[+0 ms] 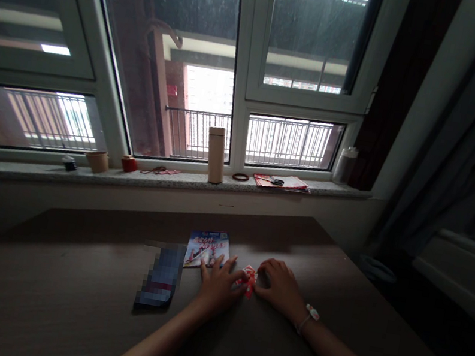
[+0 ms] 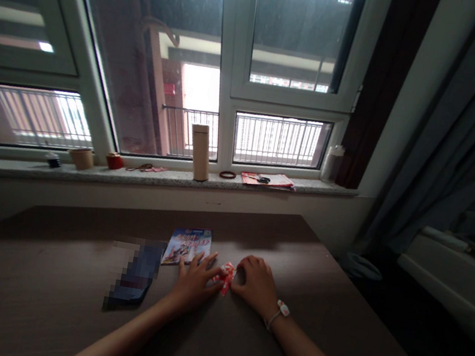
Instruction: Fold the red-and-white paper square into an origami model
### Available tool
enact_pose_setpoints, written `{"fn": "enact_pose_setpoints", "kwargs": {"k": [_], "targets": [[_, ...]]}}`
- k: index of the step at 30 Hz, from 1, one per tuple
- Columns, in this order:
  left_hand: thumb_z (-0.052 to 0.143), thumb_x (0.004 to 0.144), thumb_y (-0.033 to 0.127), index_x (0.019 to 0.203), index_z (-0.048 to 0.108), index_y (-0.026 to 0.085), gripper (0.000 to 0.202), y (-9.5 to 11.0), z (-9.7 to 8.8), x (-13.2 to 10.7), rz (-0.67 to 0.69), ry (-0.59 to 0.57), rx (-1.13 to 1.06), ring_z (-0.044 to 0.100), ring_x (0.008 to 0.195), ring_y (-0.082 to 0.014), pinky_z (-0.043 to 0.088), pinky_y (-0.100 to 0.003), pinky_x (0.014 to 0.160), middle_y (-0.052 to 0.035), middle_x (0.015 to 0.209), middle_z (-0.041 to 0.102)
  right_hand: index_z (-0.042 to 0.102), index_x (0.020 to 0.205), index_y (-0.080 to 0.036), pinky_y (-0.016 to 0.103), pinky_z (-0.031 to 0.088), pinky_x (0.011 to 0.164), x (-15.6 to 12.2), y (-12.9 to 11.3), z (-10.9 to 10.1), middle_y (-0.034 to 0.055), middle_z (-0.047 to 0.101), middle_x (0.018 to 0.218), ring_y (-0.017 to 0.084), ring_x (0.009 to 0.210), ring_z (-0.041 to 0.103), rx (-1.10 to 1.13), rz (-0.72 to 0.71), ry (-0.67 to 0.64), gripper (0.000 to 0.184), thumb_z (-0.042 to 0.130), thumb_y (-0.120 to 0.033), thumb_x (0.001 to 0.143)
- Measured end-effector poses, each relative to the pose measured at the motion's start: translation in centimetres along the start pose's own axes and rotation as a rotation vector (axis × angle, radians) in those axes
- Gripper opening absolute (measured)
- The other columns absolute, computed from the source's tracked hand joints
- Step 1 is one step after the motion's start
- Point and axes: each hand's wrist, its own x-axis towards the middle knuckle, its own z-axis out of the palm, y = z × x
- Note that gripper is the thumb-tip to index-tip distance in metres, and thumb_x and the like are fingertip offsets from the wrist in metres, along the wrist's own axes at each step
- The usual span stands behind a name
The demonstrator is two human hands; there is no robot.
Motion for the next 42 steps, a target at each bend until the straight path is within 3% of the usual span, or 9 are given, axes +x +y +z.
{"fn": "enact_pose_setpoints", "kwargs": {"k": [20, 31, 42], "targets": [[0.048, 0.091, 0.057, 0.114, 0.063, 0.047, 0.029, 0.1, -0.1, 0.1, -0.001, -0.017, 0.013, 0.024, 0.143, -0.0375, 0.004, -0.079, 0.104, 0.0036, 0.155, 0.037, 0.066, 0.089, -0.025, 0.034, 0.043, 0.085, 1.5, 0.3, 0.5, 0.0021, 0.067, 0.101, 0.023, 0.099, 0.056, -0.099, 0.042, -0.007, 0.01, 0.057, -0.028, 0.088], [0.048, 0.09, 0.057, 0.117, 0.062, 0.048, 0.032, -0.1, 0.2, 0.1, -0.001, -0.007, 0.002, 0.023, 0.144, -0.0369, 0.002, -0.078, 0.105, 0.0022, 0.154, 0.038, 0.071, 0.096, -0.025, 0.033, 0.042, 0.095, 0.9, 0.7, 0.4, 0.0031, 0.065, 0.102, 0.02, 0.102, 0.056, 0.113, -0.042, 0.017, 0.016, 0.056, -0.025, 0.089], [0.05, 0.091, 0.056, 0.125, 0.058, 0.05, 0.035, 0.2, 0.3, -0.1, 0.016, 0.038, 0.021, 0.025, 0.143, -0.0383, 0.001, -0.076, 0.107, 0.0016, 0.154, 0.037, 0.075, 0.1, -0.035, 0.036, 0.043, 0.096, 0.7, 1.0, -0.4, 0.0018, 0.065, 0.107, 0.021, 0.106, 0.056, 0.034, -0.086, -0.071, 0.019, 0.062, -0.032, 0.087]]}}
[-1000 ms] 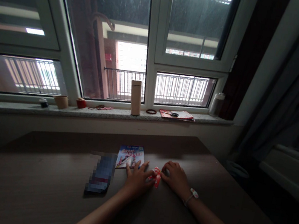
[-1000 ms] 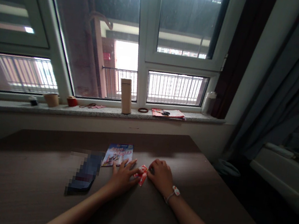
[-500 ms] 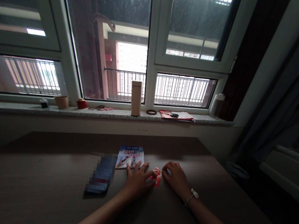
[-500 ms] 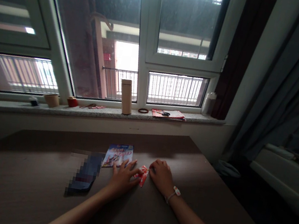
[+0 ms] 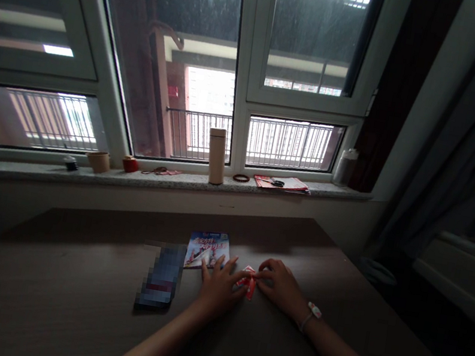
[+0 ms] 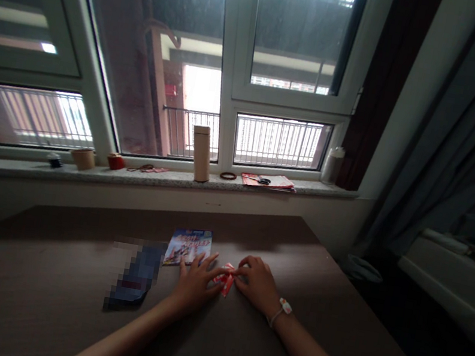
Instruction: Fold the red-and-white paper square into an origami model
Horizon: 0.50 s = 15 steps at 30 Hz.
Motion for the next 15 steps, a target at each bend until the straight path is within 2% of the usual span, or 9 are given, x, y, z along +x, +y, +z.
{"fn": "enact_pose_setpoints", "kwargs": {"k": [8, 15], "targets": [[0.049, 0.09, 0.058, 0.124, 0.058, 0.054, 0.035, 0.04, -0.5, -0.18, 0.019, 0.037, 0.021, 0.024, 0.143, -0.0386, -0.008, -0.075, 0.107, 0.0043, 0.153, 0.039, 0.076, 0.094, -0.035, 0.039, 0.041, 0.097, 0.11, -0.16, -0.28, 0.0018, 0.065, 0.106, 0.023, 0.106, 0.057, -0.035, 0.047, 0.008, 0.016, 0.063, -0.036, 0.086], [0.047, 0.09, 0.062, 0.125, 0.055, 0.057, 0.036, -0.13, -0.2, -0.06, -0.011, 0.013, 0.001, 0.024, 0.144, -0.0389, -0.004, -0.078, 0.105, 0.003, 0.155, 0.038, 0.078, 0.089, -0.031, 0.04, 0.041, 0.097, 0.01, -0.1, -0.23, 0.0035, 0.066, 0.104, 0.023, 0.104, 0.058, -0.018, 0.104, 0.058, 0.022, 0.058, -0.041, 0.088]]}}
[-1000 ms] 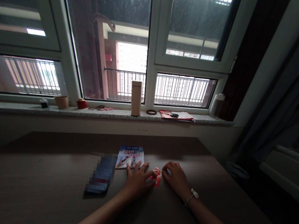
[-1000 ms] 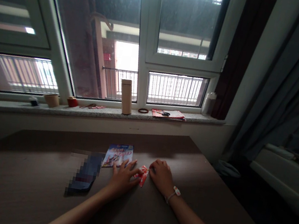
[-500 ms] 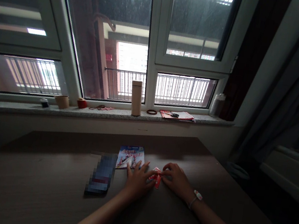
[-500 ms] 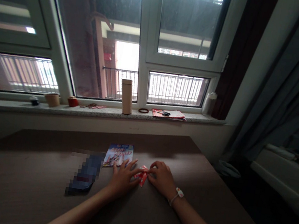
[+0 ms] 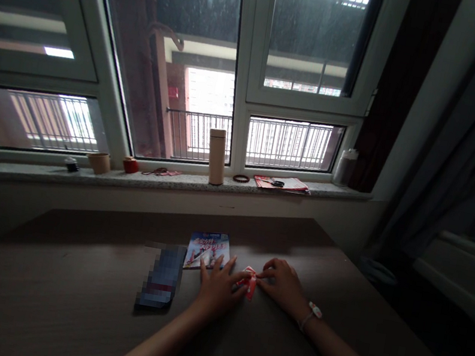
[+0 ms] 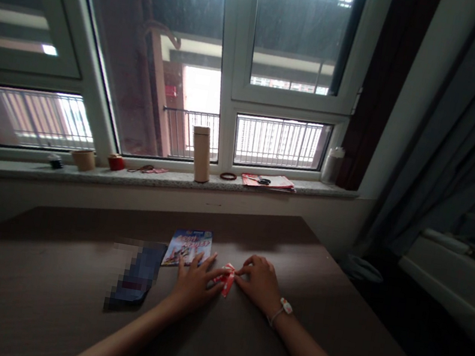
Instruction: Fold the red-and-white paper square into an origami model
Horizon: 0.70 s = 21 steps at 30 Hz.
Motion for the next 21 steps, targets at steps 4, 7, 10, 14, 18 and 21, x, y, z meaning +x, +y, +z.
{"fn": "enact_pose_setpoints", "kwargs": {"k": [4, 7, 10, 14, 18, 21], "targets": [[0.046, 0.09, 0.062, 0.126, 0.054, 0.057, 0.038, 0.0, 0.0, 0.0, -0.018, -0.023, -0.011, 0.023, 0.144, -0.0396, -0.002, -0.078, 0.105, 0.003, 0.156, 0.036, 0.078, 0.088, -0.03, 0.04, 0.04, 0.098, 0.1, 0.3, 0.3, 0.0037, 0.067, 0.103, 0.023, 0.103, 0.058, 0.018, 0.026, 0.004, 0.022, 0.059, -0.042, 0.087], [0.045, 0.09, 0.062, 0.127, 0.054, 0.057, 0.038, 0.0, -0.2, -0.1, -0.019, -0.037, -0.022, 0.022, 0.144, -0.0402, -0.001, -0.078, 0.105, 0.0027, 0.156, 0.036, 0.078, 0.084, -0.029, 0.04, 0.038, 0.099, 0.1, 0.6, 0.6, 0.0036, 0.067, 0.103, 0.022, 0.103, 0.058, 0.04, 0.037, 0.012, 0.022, 0.06, -0.042, 0.086], [0.045, 0.09, 0.062, 0.127, 0.055, 0.055, 0.038, 0.1, -0.3, -0.2, -0.017, -0.038, -0.031, 0.022, 0.144, -0.0397, -0.001, -0.078, 0.105, 0.0017, 0.156, 0.036, 0.077, 0.082, -0.027, 0.038, 0.038, 0.099, 0.2, 0.6, 0.6, 0.0033, 0.066, 0.102, 0.021, 0.102, 0.058, 0.077, 0.04, 0.016, 0.023, 0.06, -0.041, 0.087], [0.046, 0.09, 0.062, 0.126, 0.054, 0.057, 0.038, 0.0, 0.0, -0.2, -0.004, -0.017, -0.028, 0.024, 0.144, -0.0391, -0.002, -0.079, 0.104, 0.0018, 0.155, 0.037, 0.075, 0.08, -0.025, 0.039, 0.036, 0.101, 0.2, 0.1, 0.6, 0.0033, 0.064, 0.099, 0.021, 0.101, 0.058, 0.076, 0.054, 0.023, 0.027, 0.056, -0.04, 0.09], [0.047, 0.09, 0.063, 0.126, 0.055, 0.057, 0.038, -0.2, 0.3, -0.1, -0.011, -0.018, -0.025, 0.024, 0.144, -0.0391, -0.001, -0.079, 0.104, 0.0023, 0.155, 0.037, 0.073, 0.079, -0.024, 0.041, 0.033, 0.103, 0.3, -0.5, 0.7, 0.0032, 0.064, 0.097, 0.021, 0.101, 0.057, 0.051, 0.082, 0.028, 0.025, 0.055, -0.038, 0.09], [0.047, 0.089, 0.063, 0.126, 0.055, 0.057, 0.038, -0.2, 0.4, -0.1, -0.009, -0.005, -0.02, 0.025, 0.143, -0.0398, 0.0, -0.079, 0.104, 0.0021, 0.155, 0.037, 0.073, 0.079, -0.025, 0.044, 0.03, 0.105, 0.3, -0.8, 0.7, 0.003, 0.064, 0.098, 0.022, 0.102, 0.057, 0.035, 0.095, 0.026, 0.023, 0.057, -0.039, 0.088]]}}
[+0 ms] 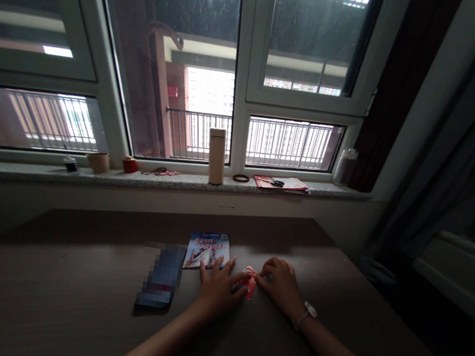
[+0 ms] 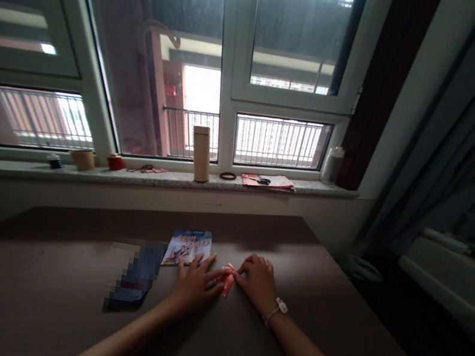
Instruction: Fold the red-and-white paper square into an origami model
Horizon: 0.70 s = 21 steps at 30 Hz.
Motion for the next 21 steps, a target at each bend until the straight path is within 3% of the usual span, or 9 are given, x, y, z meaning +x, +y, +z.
{"fn": "enact_pose_setpoints", "kwargs": {"k": [12, 21], "targets": [[0.048, 0.089, 0.063, 0.124, 0.056, 0.058, 0.037, -0.1, 0.2, 0.1, 0.0, 0.022, -0.003, 0.027, 0.142, -0.0395, -0.001, -0.08, 0.103, 0.0012, 0.154, 0.039, 0.068, 0.088, -0.024, 0.042, 0.034, 0.103, -0.4, 0.0, -0.8, 0.0041, 0.061, 0.108, 0.024, 0.108, 0.055, -0.012, -0.04, -0.1, 0.025, 0.068, -0.046, 0.078], [0.05, 0.088, 0.063, 0.125, 0.055, 0.058, 0.038, 0.0, 0.0, 0.1, -0.008, 0.012, -0.009, 0.026, 0.143, -0.0392, 0.0, -0.079, 0.103, -0.0001, 0.154, 0.038, 0.065, 0.096, -0.026, 0.052, 0.024, 0.111, -0.8, 0.2, -1.0, 0.0041, 0.058, 0.115, 0.027, 0.113, 0.053, -0.017, -0.056, -0.134, 0.038, 0.072, -0.053, 0.07]]}}
